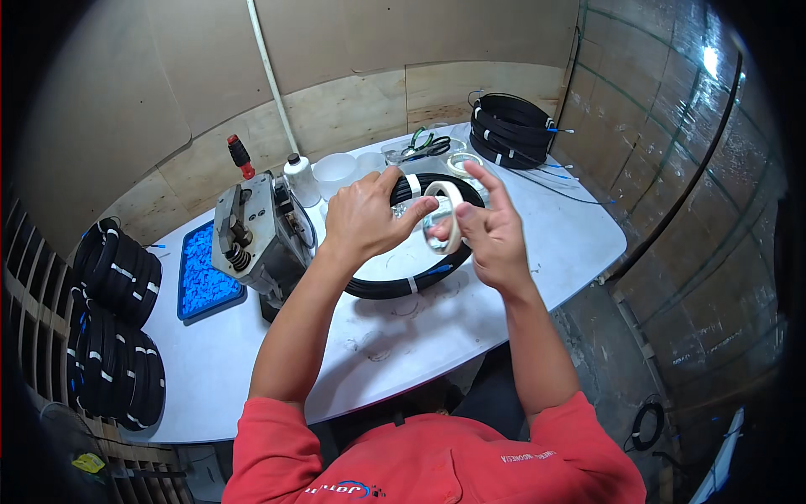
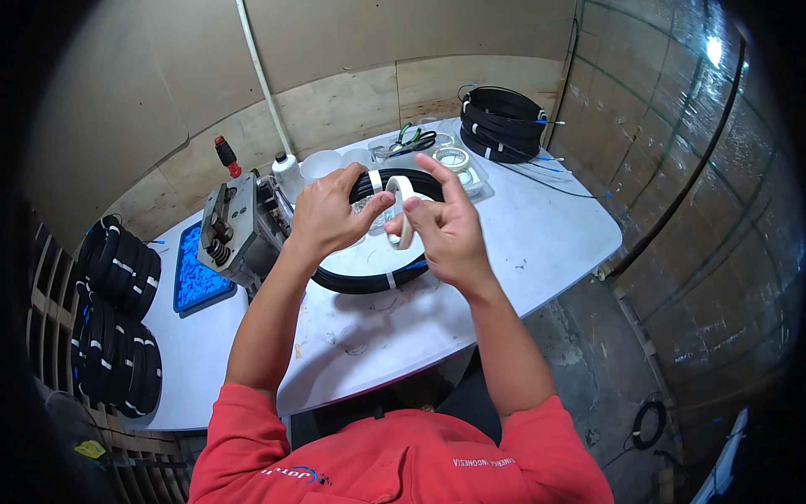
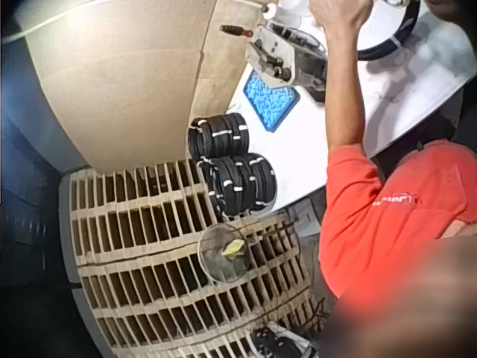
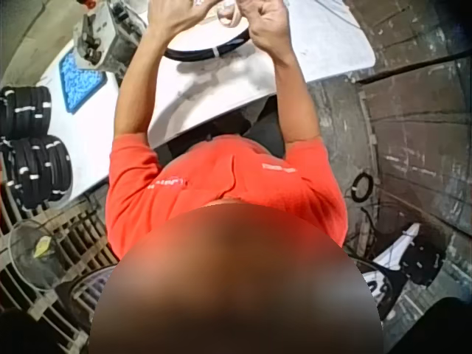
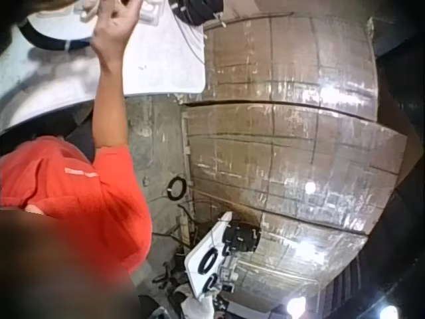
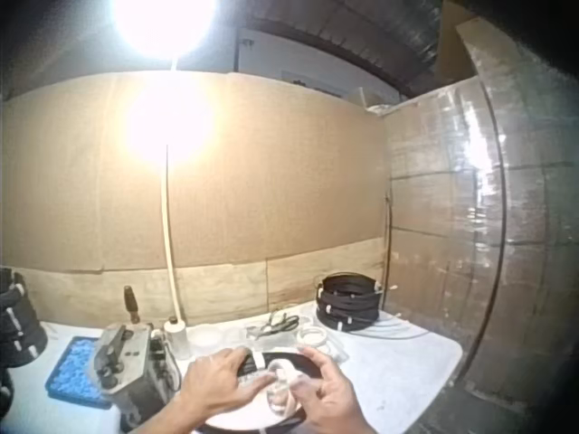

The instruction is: Applying white tape labels to sections of a black cable coil at a workstation.

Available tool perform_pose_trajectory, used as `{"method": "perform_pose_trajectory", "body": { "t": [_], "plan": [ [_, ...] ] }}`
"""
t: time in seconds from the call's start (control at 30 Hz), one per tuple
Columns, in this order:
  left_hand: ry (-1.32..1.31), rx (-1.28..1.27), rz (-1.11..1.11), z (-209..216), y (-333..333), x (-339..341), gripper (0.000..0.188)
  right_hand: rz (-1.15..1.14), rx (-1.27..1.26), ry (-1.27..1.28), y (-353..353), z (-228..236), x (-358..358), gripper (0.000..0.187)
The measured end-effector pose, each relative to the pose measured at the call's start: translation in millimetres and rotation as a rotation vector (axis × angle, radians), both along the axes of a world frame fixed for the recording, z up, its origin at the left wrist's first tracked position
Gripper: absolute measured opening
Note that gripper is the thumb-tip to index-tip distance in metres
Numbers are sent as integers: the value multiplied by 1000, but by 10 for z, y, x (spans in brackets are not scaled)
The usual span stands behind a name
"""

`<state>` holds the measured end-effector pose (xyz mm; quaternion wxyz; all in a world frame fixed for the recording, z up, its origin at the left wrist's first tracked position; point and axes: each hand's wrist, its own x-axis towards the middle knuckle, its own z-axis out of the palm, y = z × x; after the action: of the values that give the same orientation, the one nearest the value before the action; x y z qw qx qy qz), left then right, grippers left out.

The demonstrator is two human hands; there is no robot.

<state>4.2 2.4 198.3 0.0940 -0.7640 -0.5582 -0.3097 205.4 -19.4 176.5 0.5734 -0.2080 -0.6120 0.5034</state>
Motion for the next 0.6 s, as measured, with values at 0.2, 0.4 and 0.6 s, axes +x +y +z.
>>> {"method": "perform_pose_trajectory", "body": {
  "t": [0.2, 0.4, 0.6],
  "plan": [
    [-10, 2, 1, -46, 19, -177, 58, -215, 254, -96, 72, 117, 408, 75],
    [-17, -14, -1, -20, -238, -83, 40, -536, 185, -366, 822, -197, 656, 34],
    [21, 55, 3, -129, -336, 5, 27, -700, 291, -667, 1757, -733, 681, 28]
  ]
}}
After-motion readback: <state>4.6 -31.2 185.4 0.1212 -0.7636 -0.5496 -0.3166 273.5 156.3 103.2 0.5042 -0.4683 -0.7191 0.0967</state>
